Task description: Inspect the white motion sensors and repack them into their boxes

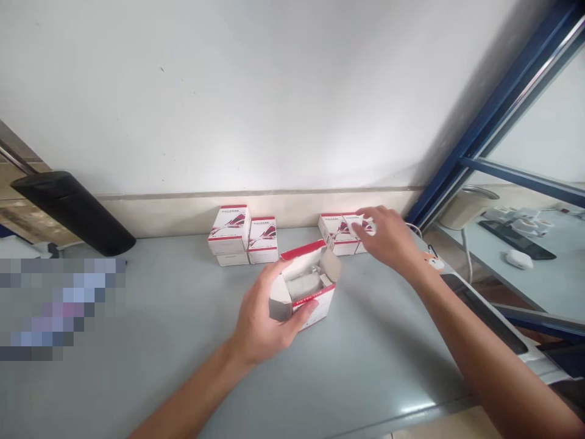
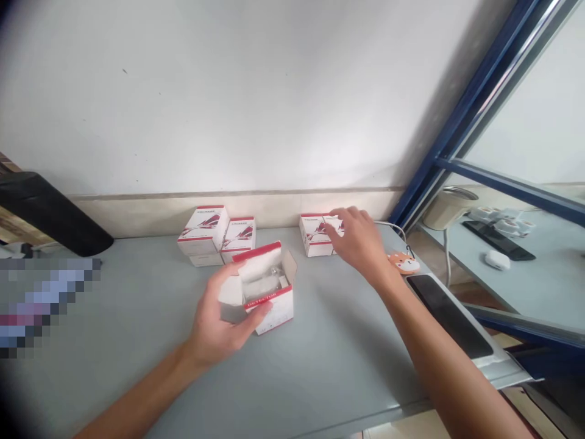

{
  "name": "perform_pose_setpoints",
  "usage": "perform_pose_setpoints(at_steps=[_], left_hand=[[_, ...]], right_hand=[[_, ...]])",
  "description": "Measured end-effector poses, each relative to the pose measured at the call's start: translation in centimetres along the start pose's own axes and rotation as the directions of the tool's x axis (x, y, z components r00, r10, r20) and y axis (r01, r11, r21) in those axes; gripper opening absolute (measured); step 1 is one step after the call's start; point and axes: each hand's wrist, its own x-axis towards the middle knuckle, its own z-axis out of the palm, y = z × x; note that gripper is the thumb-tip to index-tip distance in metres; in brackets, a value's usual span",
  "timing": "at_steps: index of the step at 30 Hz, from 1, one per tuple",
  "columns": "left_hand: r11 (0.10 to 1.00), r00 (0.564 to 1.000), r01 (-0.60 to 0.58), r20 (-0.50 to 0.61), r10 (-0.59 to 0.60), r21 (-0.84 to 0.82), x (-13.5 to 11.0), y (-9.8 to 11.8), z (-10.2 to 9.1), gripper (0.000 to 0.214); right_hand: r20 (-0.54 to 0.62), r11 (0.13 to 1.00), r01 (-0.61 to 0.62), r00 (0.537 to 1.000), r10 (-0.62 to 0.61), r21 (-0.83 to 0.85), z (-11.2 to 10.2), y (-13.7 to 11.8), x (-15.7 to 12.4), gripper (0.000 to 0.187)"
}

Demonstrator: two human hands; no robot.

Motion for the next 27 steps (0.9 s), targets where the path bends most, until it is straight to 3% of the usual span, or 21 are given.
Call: perform_pose_setpoints(at_steps=[3,5,7,9,11,13,14,16,20,27], left_hand=[[0.999,0.999,0.027,0.019,-0.027,-0.020,0.0,0.0,0.0,0.073],[0.999,0.999,0.031,0.020,-0.030,-0.026,0.0,0.0,0.0,0.074],[0.999,0.999,0.035,0.023,-0.035,-0.024,0.0,-0.1,-0.1,0.075],[0.998,0.999,0.040,0.036,-0.039,-0.038,0.0,-0.1,-0.1,0.076],[0.996,0.998,0.046,0.056,-0.042,-0.075,0.1,-0.1,-0.1,0.080],[0.991,0.995,0.062,0.081,-0.053,-0.120,0.1,0.0,-0.2,0.084],[0.987,0.993,0.074,0.099,-0.061,-0.141,0.2,0.0,-0.2,0.086],[0.980,0.989,0.096,0.125,-0.074,-0.177,0.2,0.1,-0.3,0.087],[0.972,0.986,0.119,0.141,-0.091,-0.203,0.1,-0.1,-0.3,0.087],[0.981,0.990,0.085,0.123,-0.064,-0.174,-0.1,-0.4,-0.2,0.086]], right_hand=[[0.130,0.985,-0.084,0.986,0.104,-0.152,2.1,3.0,1.6,0.035],[0.123,0.985,-0.116,0.984,0.132,-0.130,2.1,3.3,1.3,0.033],[0.052,0.995,-0.092,0.994,0.093,-0.025,0.5,1.7,-0.2,0.030],[-0.081,0.981,0.063,0.996,-0.049,0.184,-2.1,-1.3,-2.3,0.029],[-0.093,0.865,0.337,0.941,-0.327,0.373,-4.3,-4.9,-4.5,0.021],[0.035,0.764,0.522,0.817,-0.575,0.380,-5.1,-8.0,-5.9,0.027],[0.115,0.733,0.586,0.749,-0.653,0.346,-5.0,-9.1,-6.2,0.034],[0.230,0.724,0.634,0.688,-0.688,0.271,-4.2,-10.5,-6.0,0.042],[0.362,0.766,0.614,0.681,-0.637,0.192,-3.0,-11.0,-4.7,0.043],[0.389,0.732,0.620,0.623,-0.678,0.282,-3.8,-10.5,-4.7,0.055]])
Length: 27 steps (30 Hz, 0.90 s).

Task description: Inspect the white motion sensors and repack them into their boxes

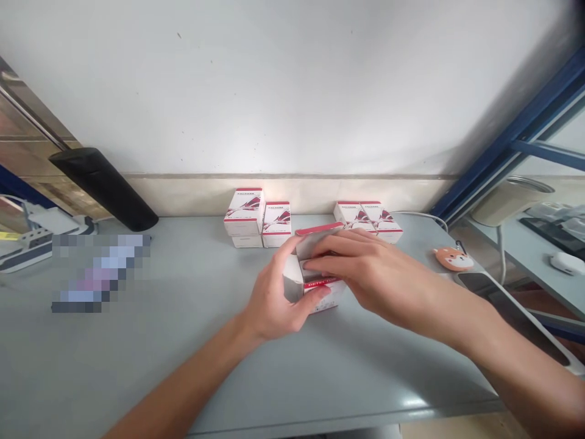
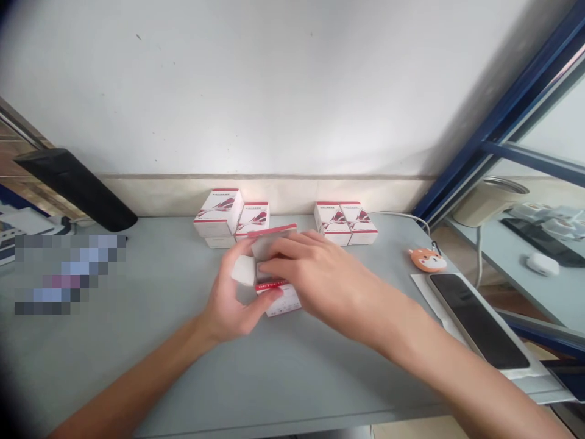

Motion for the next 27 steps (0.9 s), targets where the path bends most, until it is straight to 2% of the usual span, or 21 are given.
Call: perform_pose_setpoints(at_steps=[2,3,4,5,6,7,8,9,10,12,15,16,17,19,21,23,24,25,27], left_hand=[[1.000,0.999,-0.024,-0.024,0.024,0.012,0.0,-0.1,0.1,0.082],[0.999,0.998,-0.044,-0.039,0.044,0.012,0.0,-0.1,0.1,0.078],[0.998,0.997,-0.063,-0.052,0.064,0.014,0.0,-0.1,0.2,0.076],[0.997,0.996,-0.073,-0.057,0.074,0.022,0.0,-0.1,0.2,0.073],[0.997,0.996,-0.074,-0.053,0.076,0.036,0.1,-0.1,0.1,0.070],[0.996,0.997,-0.064,-0.042,0.067,0.053,0.1,-0.1,0.0,0.067],[0.996,0.998,-0.053,-0.024,0.055,0.069,0.1,0.0,-0.1,0.065],[0.996,0.999,-0.041,-0.004,0.041,0.075,0.1,0.0,-0.2,0.064],[0.997,1.000,-0.023,0.016,0.022,0.072,0.1,0.1,-0.4,0.065],[0.998,0.998,0.002,0.060,-0.005,0.058,0.2,0.2,-0.9,0.076],[0.998,0.989,0.025,0.144,-0.034,0.062,0.3,0.3,-1.4,0.092],[0.997,0.984,0.027,0.171,-0.038,0.066,0.4,0.4,-1.5,0.093],[0.997,0.980,0.031,0.193,-0.044,0.068,0.5,0.5,-1.5,0.091],[0.997,0.974,0.054,0.215,-0.065,0.057,0.6,0.8,-1.5,0.085],[0.996,0.975,0.087,0.205,-0.090,0.021,0.5,0.9,-1.1,0.080],[0.995,0.980,0.103,0.175,-0.098,-0.017,0.2,0.8,-0.6,0.080],[0.994,0.984,0.102,0.148,-0.097,-0.026,0.0,0.6,-0.3,0.080],[0.995,0.990,0.097,0.110,-0.093,-0.033,-0.2,0.3,-0.1,0.080],[0.997,0.998,0.063,0.009,-0.063,-0.049,-0.7,-0.1,0.4,0.079]], right_hand=[[-0.091,1.000,-0.007,0.996,0.008,0.014,0.6,0.3,-0.6,0.056],[-0.199,0.999,-0.028,0.979,0.035,0.036,1.1,0.6,-1.0,0.052],[-0.339,0.995,-0.060,0.937,0.083,0.078,1.8,1.0,-1.3,0.045],[-0.487,0.985,-0.096,0.859,0.156,0.145,2.7,1.4,-1.6,0.036],[-0.617,0.963,-0.130,0.746,0.252,0.236,3.6,1.8,-1.9,0.026],[-0.665,0.927,-0.144,0.658,0.352,0.347,4.5,2.2,-2.2,0.017],[-0.635,0.876,-0.143,0.637,0.438,0.460,5.3,2.5,-2.4,0.010],[-0.566,0.818,-0.139,0.657,0.498,0.558,6.0,2.7,-2.5,0.009],[-0.476,0.751,-0.136,0.698,0.535,0.646,6.6,2.8,-2.5,0.010],[-0.314,0.604,-0.126,0.761,0.568,0.787,7.4,2.7,-2.4,0.013],[-0.170,0.397,-0.104,0.785,0.596,0.912,7.8,2.2,-2.1,0.025],[-0.168,0.385,-0.098,0.783,0.599,0.918,7.8,2.1,-2.0,0.031],[-0.199,0.417,-0.090,0.776,0.599,0.904,7.8,2.0,-2.0,0.034],[-0.323,0.550,-0.065,0.750,0.578,0.833,7.8,1.9,-2.1,0.031],[-0.393,0.641,-0.050,0.753,0.528,0.766,7.7,1.9,-2.3,0.025],[-0.388,0.652,-0.055,0.765,0.514,0.756,7.6,1.8,-2.2,0.024],[-0.384,0.645,-0.067,0.755,0.531,0.761,7.5,1.8,-2.1,0.024],[-0.388,0.636,-0.082,0.729,0.563,0.768,7.5,1.7,-1.8,0.023],[-0.405,0.606,-0.112,0.646,0.646,0.788,7.2,1.6,-1.1,0.022]])
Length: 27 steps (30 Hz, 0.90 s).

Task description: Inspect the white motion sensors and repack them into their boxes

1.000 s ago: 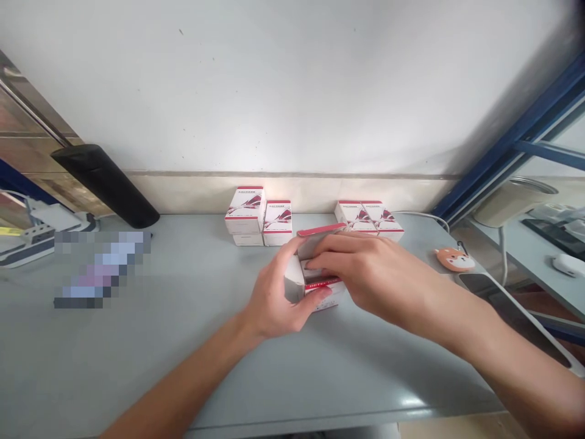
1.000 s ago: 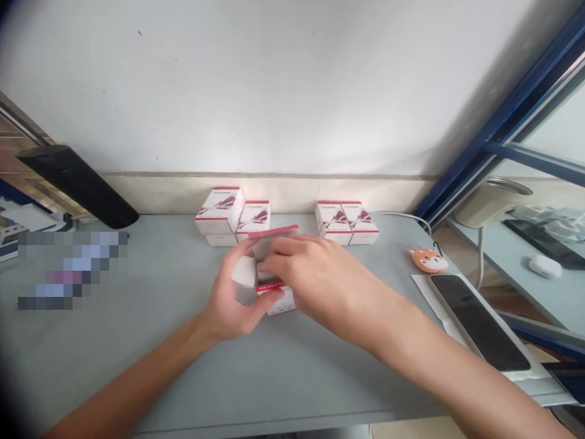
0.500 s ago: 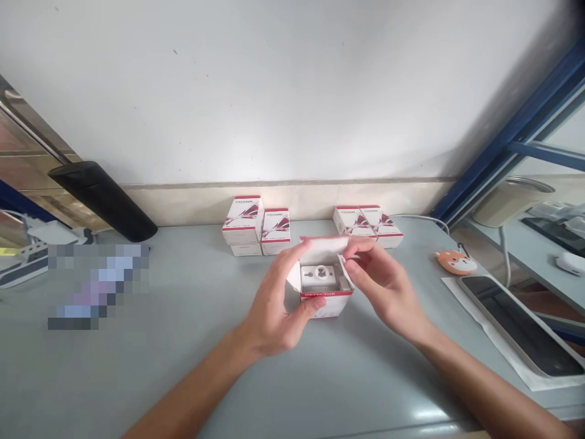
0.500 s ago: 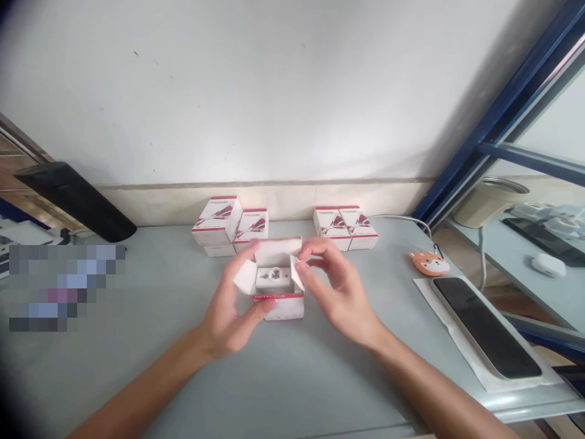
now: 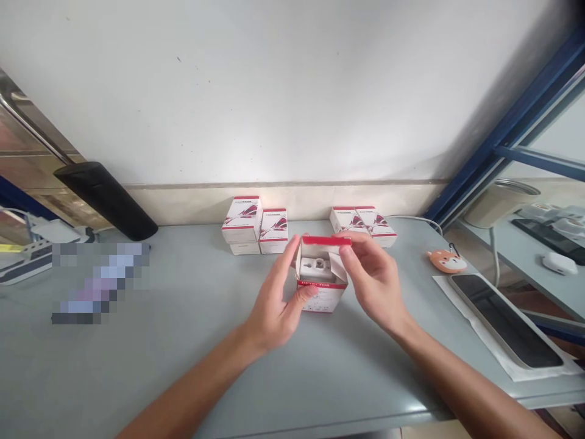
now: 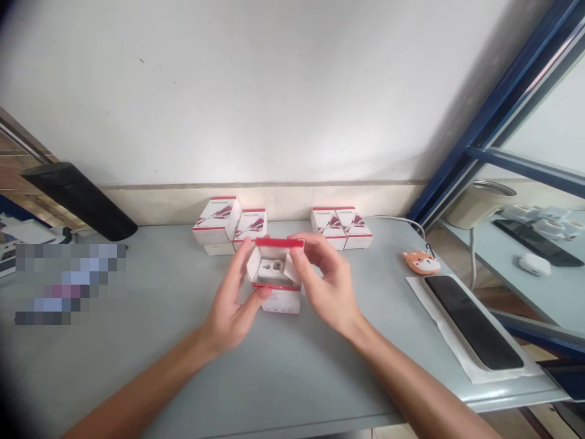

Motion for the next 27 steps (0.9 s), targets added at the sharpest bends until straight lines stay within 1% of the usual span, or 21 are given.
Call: perform_pose_setpoints(at_steps=[2,3,5,7,9,12,13,14,16,18,20,21,22,23,24,26,27], left_hand=[[0.999,0.997,-0.052,-0.059,0.053,0.011,-0.2,-0.3,0.2,0.067],[0.997,0.995,-0.075,-0.058,0.076,0.031,-0.2,-0.4,0.2,0.057],[0.992,0.995,-0.093,-0.014,0.095,0.085,0.0,-0.3,0.1,0.038],[0.990,0.996,-0.087,0.011,0.086,0.113,0.2,-0.2,0.1,0.029],[0.992,0.994,-0.096,-0.035,0.099,0.076,0.3,-0.2,0.2,0.031],[0.994,0.983,-0.112,-0.148,0.108,-0.019,0.4,-0.3,0.6,0.051],[0.994,0.981,-0.103,-0.166,0.097,-0.028,0.4,-0.4,0.6,0.056],[0.996,0.984,-0.089,-0.158,0.086,-0.010,0.4,-0.4,0.5,0.057],[0.994,0.990,-0.084,-0.107,0.091,0.069,0.5,-0.4,0.3,0.048],[0.982,0.988,-0.130,-0.061,0.139,0.136,0.6,-0.5,-0.1,0.037],[0.969,0.980,-0.189,-0.037,0.197,0.158,0.8,-0.8,-0.3,0.033],[0.964,0.975,-0.212,-0.029,0.219,0.160,0.8,-1.0,-0.3,0.032],[0.962,0.972,-0.224,-0.029,0.231,0.159,0.8,-1.2,-0.3,0.030],[0.964,0.973,-0.217,-0.050,0.227,0.155,0.9,-1.5,-0.3,0.027],[0.972,0.975,-0.185,-0.098,0.201,0.147,0.9,-1.8,-0.2,0.023],[0.991,0.967,-0.051,-0.243,0.080,0.124,1.1,-2.3,-0.1,0.012],[0.994,0.951,0.023,-0.308,0.012,0.110,1.2,-2.5,-0.2,0.009]], right_hand=[[-0.053,0.998,-0.056,0.997,0.057,0.026,0.4,-0.4,0.4,0.022],[-0.054,0.997,-0.072,0.996,0.074,0.040,0.5,-0.6,0.5,0.022],[-0.017,0.997,-0.062,0.998,0.062,0.047,0.4,-0.8,0.4,0.021],[0.041,1.000,-0.008,0.999,0.007,0.025,0.0,-0.7,0.1,0.020],[0.081,0.999,0.047,0.996,-0.047,-0.008,-0.3,-0.4,-0.3,0.018],[0.102,0.986,0.155,0.984,-0.148,-0.060,-0.6,0.3,-0.8,0.012],[0.112,0.975,0.209,0.974,-0.199,-0.082,-0.6,0.5,-0.9,0.013],[0.126,0.958,0.268,0.959,-0.255,-0.103,-0.7,0.8,-1.0,0.014],[0.172,0.913,0.384,0.917,-0.360,-0.141,-0.9,1.3,-0.9,0.016],[0.224,0.859,0.485,0.867,-0.446,-0.164,-1.2,1.8,-0.8,0.017],[0.267,0.808,0.562,0.818,-0.510,-0.178,-1.4,2.3,-0.6,0.021],[0.272,0.792,0.582,0.805,-0.527,-0.187,-1.4,2.6,-0.6,0.023],[0.267,0.789,0.581,0.807,-0.527,-0.198,-1.4,2.9,-0.6,0.024],[0.263,0.804,0.555,0.825,-0.500,-0.212,-1.3,3.2,-0.7,0.028],[0.266,0.833,0.506,0.854,-0.447,-0.223,-1.1,3.5,-0.9,0.035],[0.321,0.915,0.342,0.909,-0.265,-0.215,-0.6,4.1,-1.4,0.064],[0.365,0.951,0.239,0.918,-0.155,-0.197,-0.3,4.3,-1.7,0.079]])
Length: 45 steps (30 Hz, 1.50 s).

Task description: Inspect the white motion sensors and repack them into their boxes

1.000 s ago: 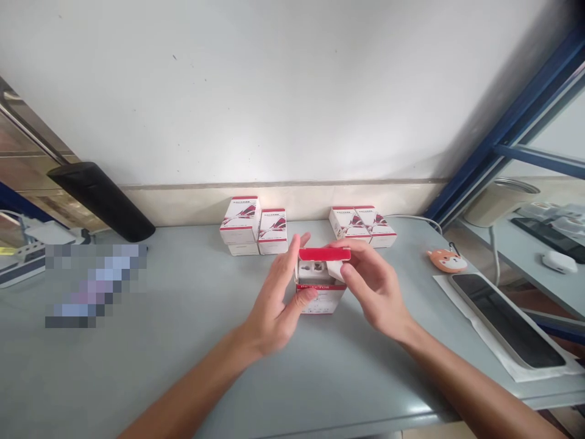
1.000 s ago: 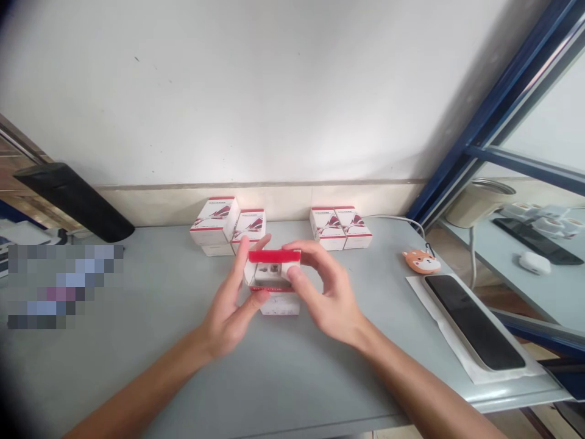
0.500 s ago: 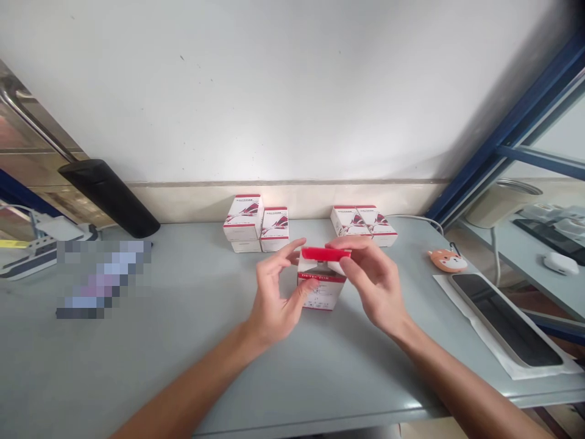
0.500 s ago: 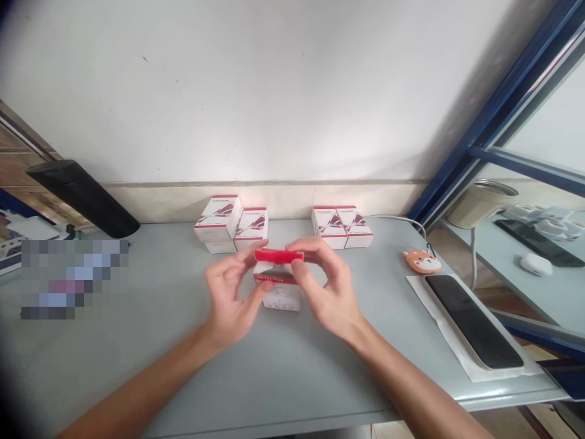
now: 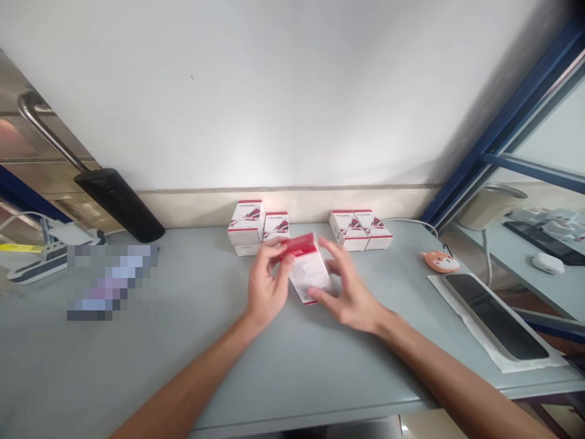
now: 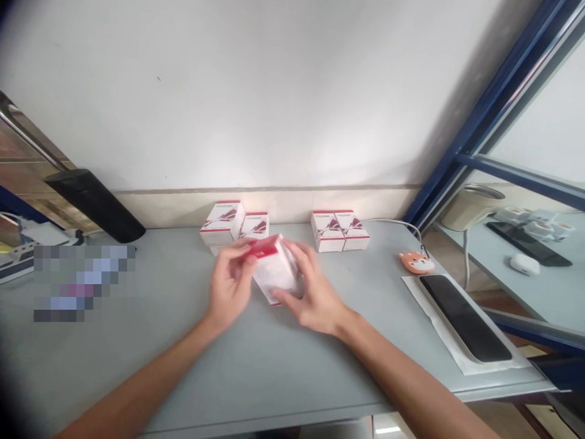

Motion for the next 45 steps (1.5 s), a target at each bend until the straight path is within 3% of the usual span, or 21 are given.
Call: perform_pose_setpoints(at_steps=[2,3,5,7,8,9,10,12,14,17,20,24,28,32,33,35,37,40,42,45], left_hand=[[0.996,0.994,0.090,-0.060,-0.089,0.028,0.6,-0.3,-0.3,0.010],[0.994,0.993,0.097,-0.070,-0.094,0.046,1.1,-0.5,-0.7,0.012],[0.994,0.992,0.062,-0.114,-0.052,0.089,2.3,-0.8,-1.8,0.014],[0.985,0.973,0.055,-0.232,-0.016,0.165,3.4,-1.3,-3.3,0.018],[0.971,0.951,0.092,-0.307,-0.021,0.220,3.9,-1.8,-4.1,0.025],[0.957,0.931,0.154,-0.361,-0.057,0.247,4.2,-2.4,-4.8,0.034],[0.942,0.916,0.244,-0.373,-0.147,0.228,4.5,-3.2,-5.5,0.046],[0.915,0.898,0.380,-0.291,-0.329,0.138,4.6,-4.9,-6.4,0.068],[0.905,0.901,0.414,-0.185,-0.393,0.095,4.3,-6.8,-6.9,0.072],[0.911,0.913,0.407,-0.052,-0.405,0.057,3.9,-9.0,-7.1,0.069],[0.917,0.919,0.395,-0.001,-0.395,0.051,3.7,-10.3,-7.3,0.073],[0.913,0.913,0.399,0.048,-0.404,0.088,3.8,-10.8,-7.8,0.078],[0.896,0.903,0.408,0.066,-0.424,0.176,4.2,-10.0,-8.4,0.077],[0.878,0.927,0.373,-0.076,-0.368,0.301,4.6,-7.0,-7.8,0.089],[0.881,0.947,0.321,-0.135,-0.292,0.347,4.5,-6.0,-7.4,0.088],[0.855,0.977,0.083,-0.211,0.031,0.512,4.1,-3.7,-6.2,0.072],[0.845,0.964,-0.096,-0.164,0.211,0.526,3.4,-1.6,-4.6,0.054],[0.910,0.989,-0.148,0.045,0.142,0.388,1.9,0.5,-2.0,0.037],[0.940,0.982,-0.041,0.187,-0.024,0.338,1.2,1.0,-0.7,0.036],[0.937,0.936,0.135,0.268,-0.227,0.323,0.7,0.6,0.2,0.039]], right_hand=[[0.097,0.984,-0.161,0.983,0.154,0.072,0.5,0.0,0.0,0.096],[0.082,0.975,-0.215,0.974,0.210,0.050,0.6,-0.1,0.3,0.095],[-0.088,0.952,-0.278,0.959,0.268,-0.130,0.5,-0.3,1.7,0.085],[-0.287,0.867,-0.297,0.939,0.189,-0.400,0.3,-0.4,4.2,0.071],[-0.309,0.819,-0.259,0.945,0.105,-0.512,0.5,-0.4,5.7,0.065],[-0.283,0.770,-0.182,0.959,0.001,-0.612,0.8,-0.4,7.3,0.057],[-0.181,0.721,-0.067,0.980,-0.082,-0.690,1.3,-0.2,8.7,0.055],[0.059,0.685,0.151,0.986,-0.155,-0.713,2.7,0.5,11.1,0.056],[0.141,0.697,0.232,0.972,-0.187,-0.679,4.4,1.4,12.5,0.051],[0.111,0.732,0.230,0.972,-0.209,-0.641,6.5,2.8,13.2,0.041],[0.031,0.768,0.179,0.979,-0.203,-0.615,7.8,3.7,13.4,0.038],[0.018,0.793,0.168,0.981,-0.194,-0.585,7.2,3.6,13.4,0.037],[0.028,0.799,0.165,0.983,-0.183,-0.578,2.8,2.7,12.1,0.047],[-0.169,0.630,-0.127,0.986,-0.007,-0.766,-2.6,3.8,9.1,0.042],[-0.194,0.609,-0.164,0.981,0.016,-0.776,-3.4,4.4,8.3,0.043],[-0.192,0.584,-0.186,0.980,0.051,-0.790,-4.4,5.5,6.7,0.041],[-0.133,0.592,-0.136,0.990,0.049,-0.794,-4.6,6.2,5.6,0.031],[-0.032,0.665,-0.031,0.999,0.011,-0.747,-4.1,6.3,4.9,0.019],[0.007,0.712,0.002,1.000,0.005,-0.702,-3.8,6.2,4.8,0.030],[0.008,0.756,-0.029,0.999,0.045,-0.654,-3.8,6.1,4.9,0.050]])
